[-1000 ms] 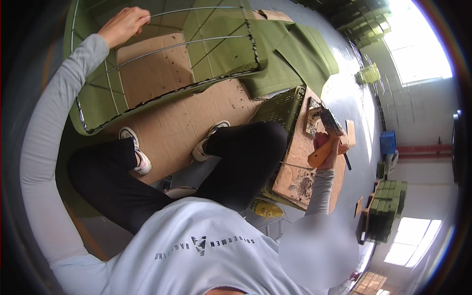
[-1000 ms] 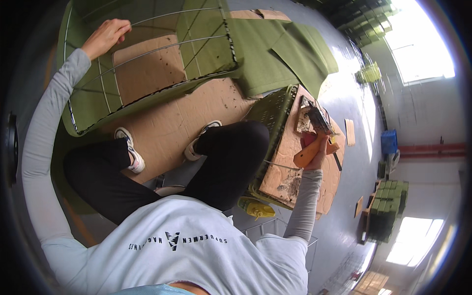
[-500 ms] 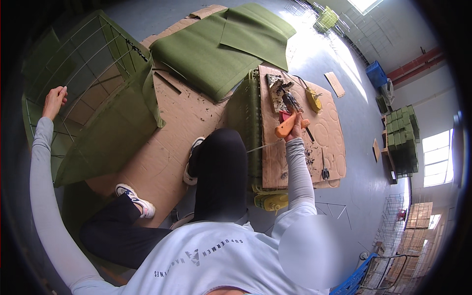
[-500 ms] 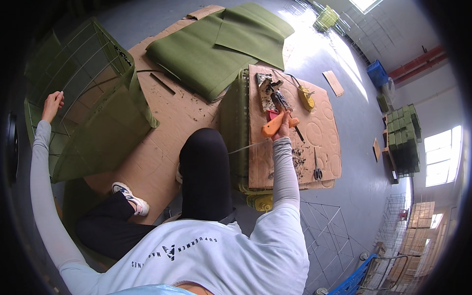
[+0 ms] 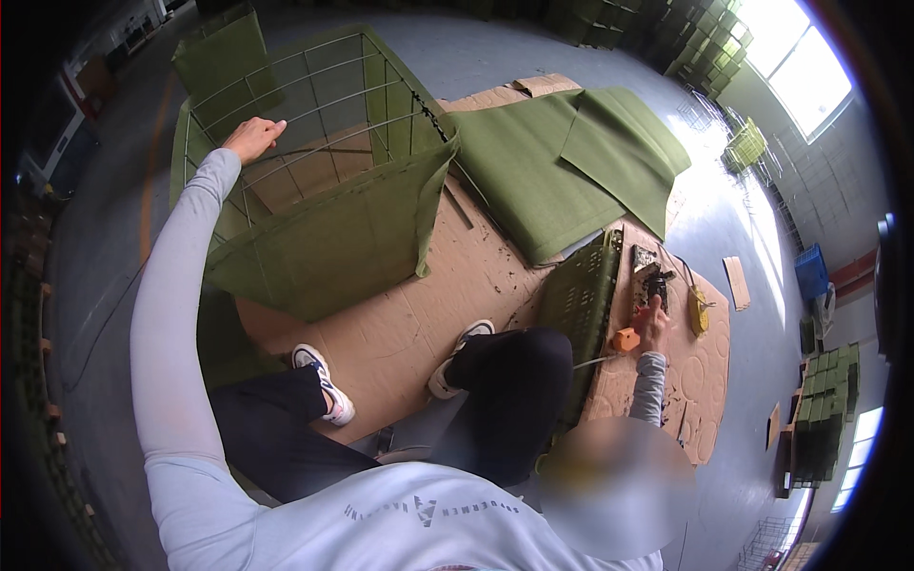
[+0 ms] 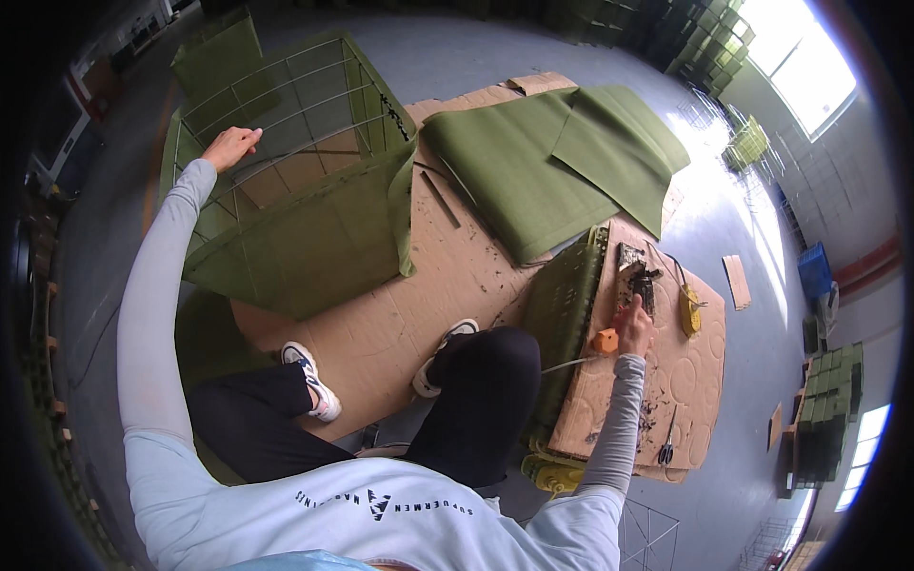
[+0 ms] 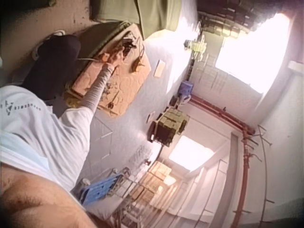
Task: Applying hot glue and fitting green fabric onto a wire frame to construct a storage bin.
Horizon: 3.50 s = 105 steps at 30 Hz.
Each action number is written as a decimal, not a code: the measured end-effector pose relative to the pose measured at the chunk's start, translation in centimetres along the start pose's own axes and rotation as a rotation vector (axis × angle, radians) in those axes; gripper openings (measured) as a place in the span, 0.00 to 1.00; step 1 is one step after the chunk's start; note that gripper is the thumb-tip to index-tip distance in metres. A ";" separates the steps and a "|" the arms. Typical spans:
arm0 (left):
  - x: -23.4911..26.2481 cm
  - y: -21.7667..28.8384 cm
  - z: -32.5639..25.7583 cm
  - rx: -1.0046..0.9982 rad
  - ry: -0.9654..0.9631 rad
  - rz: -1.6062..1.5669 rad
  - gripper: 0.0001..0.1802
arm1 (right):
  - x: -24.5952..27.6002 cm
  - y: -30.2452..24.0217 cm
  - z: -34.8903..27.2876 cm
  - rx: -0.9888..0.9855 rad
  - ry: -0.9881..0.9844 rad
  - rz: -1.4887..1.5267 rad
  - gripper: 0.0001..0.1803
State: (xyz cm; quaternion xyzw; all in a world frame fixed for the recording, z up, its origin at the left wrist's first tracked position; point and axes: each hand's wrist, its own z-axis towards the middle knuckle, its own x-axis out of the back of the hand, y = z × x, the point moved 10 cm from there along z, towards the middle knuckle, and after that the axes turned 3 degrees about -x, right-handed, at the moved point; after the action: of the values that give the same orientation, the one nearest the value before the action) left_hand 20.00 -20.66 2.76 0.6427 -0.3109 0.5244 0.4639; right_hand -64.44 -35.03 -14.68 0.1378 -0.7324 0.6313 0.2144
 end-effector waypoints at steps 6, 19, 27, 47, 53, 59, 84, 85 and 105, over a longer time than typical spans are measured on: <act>11.1 -4.5 -5.6 -0.119 0.542 -0.284 0.38 | -27.0 -19.8 -3.7 0.340 -0.681 0.266 0.41; -6.5 -7.8 -22.3 0.013 0.505 -1.508 0.51 | -43.0 -33.2 -6.0 0.262 -0.657 0.598 0.34; -4.1 -8.0 -25.6 0.076 0.674 -1.659 0.49 | -41.9 -31.6 -11.1 0.222 -0.706 0.621 0.38; -0.7 10.2 -32.0 -0.556 0.839 -0.178 0.16 | -24.7 -27.9 -18.9 0.969 -0.086 -0.010 0.05; -2.9 12.1 -31.5 -0.726 0.597 -0.160 0.08 | -2.0 -7.3 -17.4 0.399 0.419 0.121 0.14; -5.0 14.6 -29.9 -0.798 0.335 -0.300 0.16 | 19.8 18.1 -31.5 -0.438 0.476 -0.855 0.21; -2.3 14.9 -34.1 -0.589 0.691 -0.492 0.22 | -54.6 -19.7 -22.7 0.093 -1.464 0.583 0.28; -2.3 14.3 -34.0 -0.557 0.700 -0.523 0.23 | -55.0 -21.0 -23.5 0.120 -1.481 0.581 0.28; -2.6 30.4 -25.8 -0.623 0.558 -0.759 0.42 | -24.4 -28.0 -36.4 0.123 -0.915 1.205 0.33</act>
State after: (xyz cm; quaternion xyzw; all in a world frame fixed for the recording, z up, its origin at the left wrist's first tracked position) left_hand -17.60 -8.53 8.95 0.3789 -0.0638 0.3544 0.8525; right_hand -24.88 -5.47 1.69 -0.0261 -0.6604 0.5589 -0.5009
